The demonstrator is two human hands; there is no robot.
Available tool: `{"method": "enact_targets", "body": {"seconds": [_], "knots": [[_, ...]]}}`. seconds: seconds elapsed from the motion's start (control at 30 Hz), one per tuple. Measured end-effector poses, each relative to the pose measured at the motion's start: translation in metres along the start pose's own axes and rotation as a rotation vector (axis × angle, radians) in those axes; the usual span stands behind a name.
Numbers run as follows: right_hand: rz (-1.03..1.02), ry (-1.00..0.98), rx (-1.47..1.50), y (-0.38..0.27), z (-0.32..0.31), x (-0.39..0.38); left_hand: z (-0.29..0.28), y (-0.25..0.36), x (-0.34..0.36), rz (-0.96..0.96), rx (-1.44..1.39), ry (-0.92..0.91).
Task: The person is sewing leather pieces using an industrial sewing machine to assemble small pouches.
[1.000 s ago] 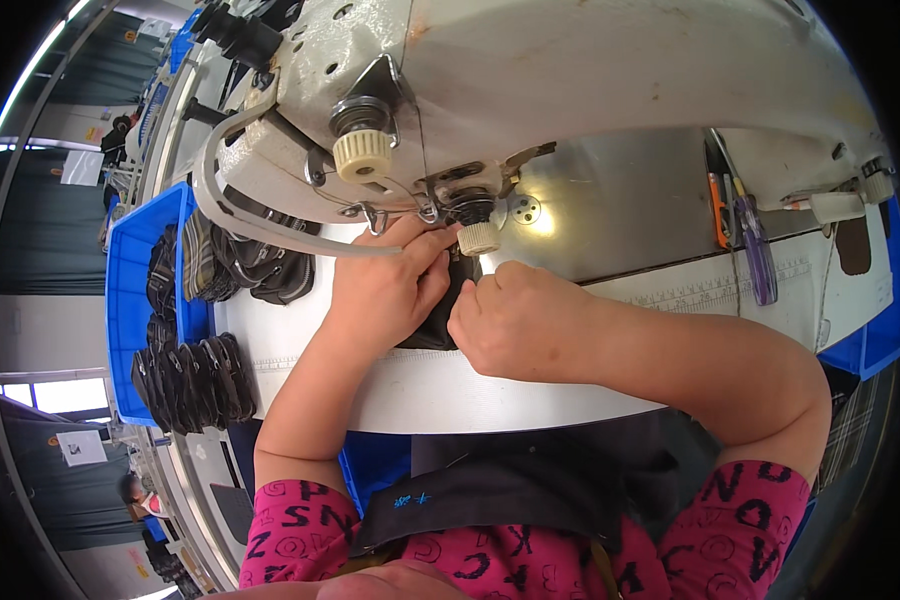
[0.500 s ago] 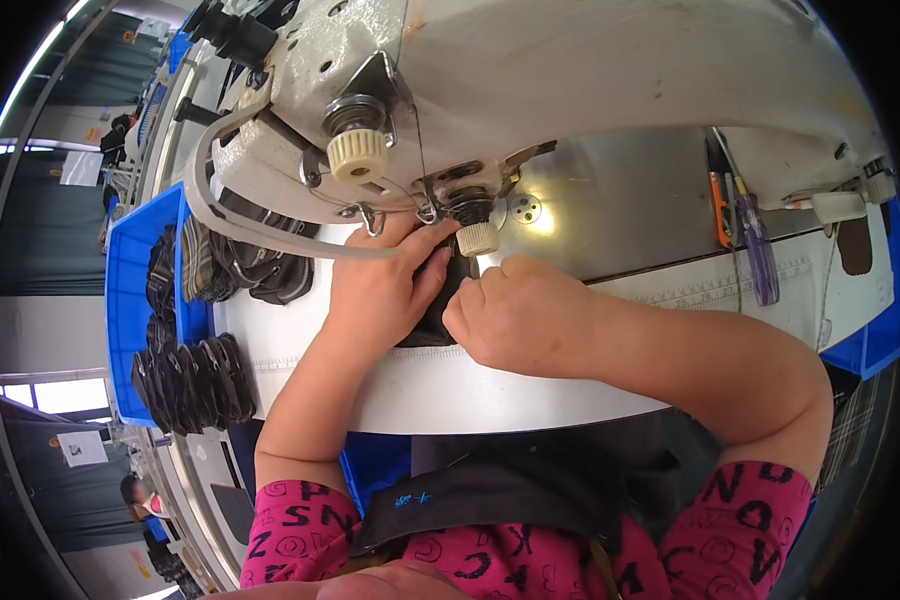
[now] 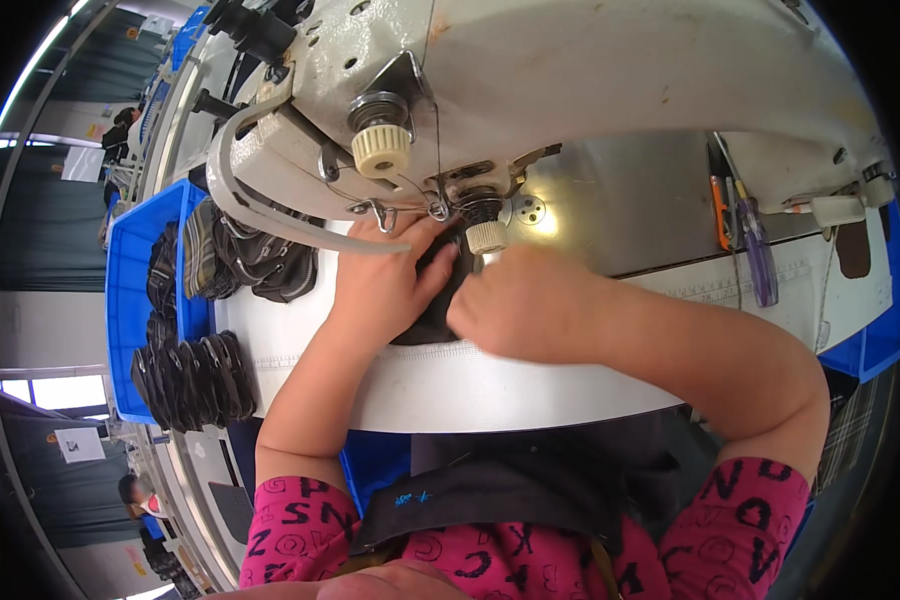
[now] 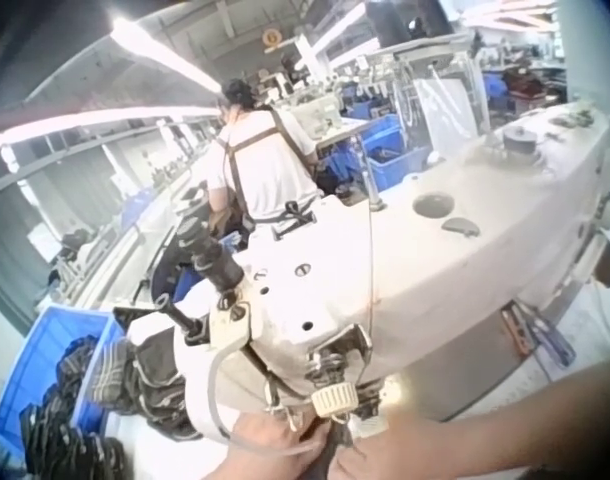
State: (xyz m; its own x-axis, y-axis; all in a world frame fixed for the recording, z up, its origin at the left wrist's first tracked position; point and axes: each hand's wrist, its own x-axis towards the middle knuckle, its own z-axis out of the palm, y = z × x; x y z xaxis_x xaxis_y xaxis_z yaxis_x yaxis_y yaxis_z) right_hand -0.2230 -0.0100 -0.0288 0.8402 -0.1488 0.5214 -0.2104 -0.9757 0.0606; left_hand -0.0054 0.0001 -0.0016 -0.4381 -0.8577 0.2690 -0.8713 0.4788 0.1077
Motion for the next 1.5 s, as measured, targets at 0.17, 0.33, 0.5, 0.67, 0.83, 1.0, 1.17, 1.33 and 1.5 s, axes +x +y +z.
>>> {"method": "enact_targets", "body": {"seconds": [0.17,0.33,0.5,0.67,0.83,1.0,1.17,1.33,1.5], "knots": [[-0.057,-0.012,-0.023,-0.003,-0.004,0.000,-0.003,-0.001,-0.001,0.118,-0.089,0.097],[-0.028,-0.034,0.088,0.004,-0.008,-0.003,-0.006,0.003,-0.002,0.115,-0.146,0.074],[0.329,-0.128,-0.042,0.011,-0.006,-0.010,-0.017,0.010,0.000,0.024,-0.163,-0.037],[0.295,-0.294,-0.140,0.008,-0.004,-0.010,-0.012,0.013,-0.002,0.001,-0.102,-0.035],[0.310,-0.195,0.028,0.006,-0.012,-0.004,-0.005,0.014,-0.001,-0.070,-0.056,-0.021],[0.313,-0.204,0.005,0.003,-0.010,-0.003,-0.006,0.006,0.004,-0.146,-0.133,-0.034],[0.403,-0.321,-0.107,0.003,-0.002,-0.008,-0.008,0.002,0.004,-0.139,-0.265,-0.061],[0.344,-0.359,-0.163,0.004,-0.014,-0.004,-0.010,-0.003,-0.002,-0.028,-0.296,-0.041],[0.362,-0.146,-0.122,0.004,-0.005,-0.007,-0.010,-0.001,-0.004,0.007,-0.262,-0.094]]}}
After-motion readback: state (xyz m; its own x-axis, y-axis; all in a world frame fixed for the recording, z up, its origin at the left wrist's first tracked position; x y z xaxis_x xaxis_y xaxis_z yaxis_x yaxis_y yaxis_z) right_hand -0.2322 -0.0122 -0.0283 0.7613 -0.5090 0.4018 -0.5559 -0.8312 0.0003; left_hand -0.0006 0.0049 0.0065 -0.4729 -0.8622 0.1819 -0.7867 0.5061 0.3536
